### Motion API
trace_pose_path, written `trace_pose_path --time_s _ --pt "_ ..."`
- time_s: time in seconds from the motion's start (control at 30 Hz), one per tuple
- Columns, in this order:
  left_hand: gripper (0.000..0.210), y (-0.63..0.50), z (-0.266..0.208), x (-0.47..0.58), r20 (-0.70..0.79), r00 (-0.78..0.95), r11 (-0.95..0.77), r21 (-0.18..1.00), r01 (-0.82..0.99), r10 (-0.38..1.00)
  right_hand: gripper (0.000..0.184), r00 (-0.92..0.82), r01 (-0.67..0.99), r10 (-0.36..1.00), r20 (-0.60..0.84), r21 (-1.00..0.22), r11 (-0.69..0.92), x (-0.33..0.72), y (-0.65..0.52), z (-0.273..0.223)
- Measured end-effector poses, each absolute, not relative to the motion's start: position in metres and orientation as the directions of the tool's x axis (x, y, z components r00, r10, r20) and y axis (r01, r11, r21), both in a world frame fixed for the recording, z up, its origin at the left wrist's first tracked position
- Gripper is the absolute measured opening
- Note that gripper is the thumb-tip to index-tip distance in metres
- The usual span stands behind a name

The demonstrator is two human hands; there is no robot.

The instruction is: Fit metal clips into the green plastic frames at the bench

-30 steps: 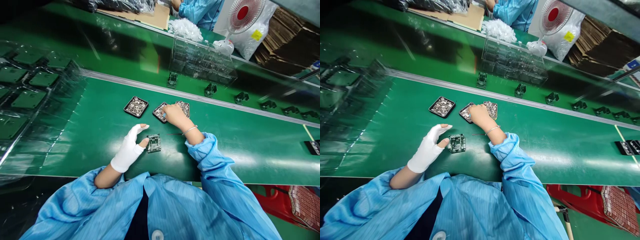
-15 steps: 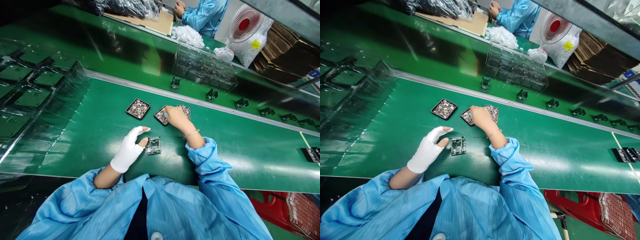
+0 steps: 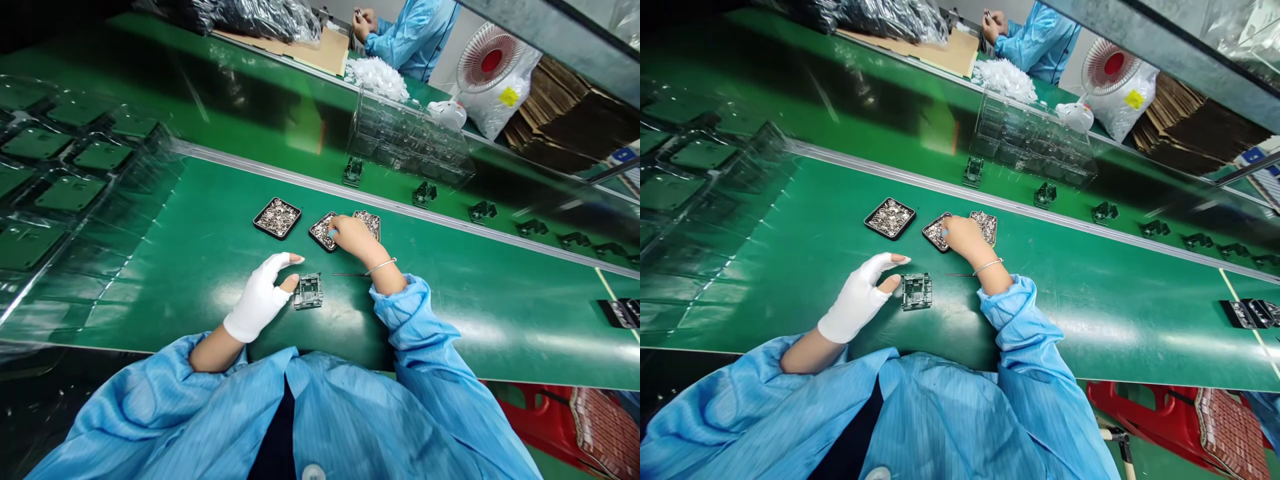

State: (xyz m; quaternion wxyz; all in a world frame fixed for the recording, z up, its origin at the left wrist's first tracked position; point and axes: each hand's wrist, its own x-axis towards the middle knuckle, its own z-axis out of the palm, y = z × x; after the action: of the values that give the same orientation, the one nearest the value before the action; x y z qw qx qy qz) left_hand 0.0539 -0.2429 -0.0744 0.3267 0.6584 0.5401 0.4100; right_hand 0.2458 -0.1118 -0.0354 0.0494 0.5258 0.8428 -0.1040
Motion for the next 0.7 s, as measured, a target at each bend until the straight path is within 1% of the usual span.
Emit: trace_pose_path --time_s 0.13,0.23,0.33,0.47,0.53,0.6,0.63,0.7 --pt "0.031 -0.243 -0.074 0.054 0.188 0.095 -0.21 0.864 0.458 0.978 0.035 -0.521 0.851 0.829 -0.202 -0.2 0.486 0.243 -0.108 -0.043" --pt "0.031 -0.243 -0.075 0.054 0.18 0.091 -0.201 0.87 0.449 0.979 0.026 -0.515 0.857 0.822 -0.242 -0.162 0.489 0.237 -0.107 -0.042" --pt "0.03 -0.243 -0.076 0.053 0.164 0.077 -0.181 0.881 0.437 0.984 0.024 -0.471 0.882 0.86 -0.198 -0.138 0.451 0.236 -0.108 -0.037" --pt "0.031 -0.242 -0.077 0.054 0.169 0.076 -0.186 0.876 0.444 0.983 0.026 -0.424 0.894 0.898 -0.116 -0.213 0.395 0.246 -0.111 -0.036" --pt "0.032 -0.241 -0.077 0.053 0.177 0.073 -0.191 0.873 0.448 0.981 0.024 -0.386 0.893 0.919 -0.084 -0.284 0.349 0.252 -0.112 -0.039" --pt "0.031 -0.241 -0.074 0.051 0.19 0.063 -0.197 0.869 0.454 0.98 0.02 -0.355 0.86 0.933 -0.056 -0.412 0.302 0.257 -0.116 -0.041" --pt "0.03 -0.24 -0.072 0.051 0.204 0.055 -0.206 0.861 0.466 0.977 0.018 -0.353 0.813 0.935 -0.042 -0.508 0.284 0.258 -0.119 -0.042" --pt "0.027 -0.239 -0.066 0.05 0.251 0.043 -0.237 0.823 0.516 0.967 0.014 -0.398 0.629 0.917 -0.025 -0.736 0.252 0.258 -0.13 -0.04"
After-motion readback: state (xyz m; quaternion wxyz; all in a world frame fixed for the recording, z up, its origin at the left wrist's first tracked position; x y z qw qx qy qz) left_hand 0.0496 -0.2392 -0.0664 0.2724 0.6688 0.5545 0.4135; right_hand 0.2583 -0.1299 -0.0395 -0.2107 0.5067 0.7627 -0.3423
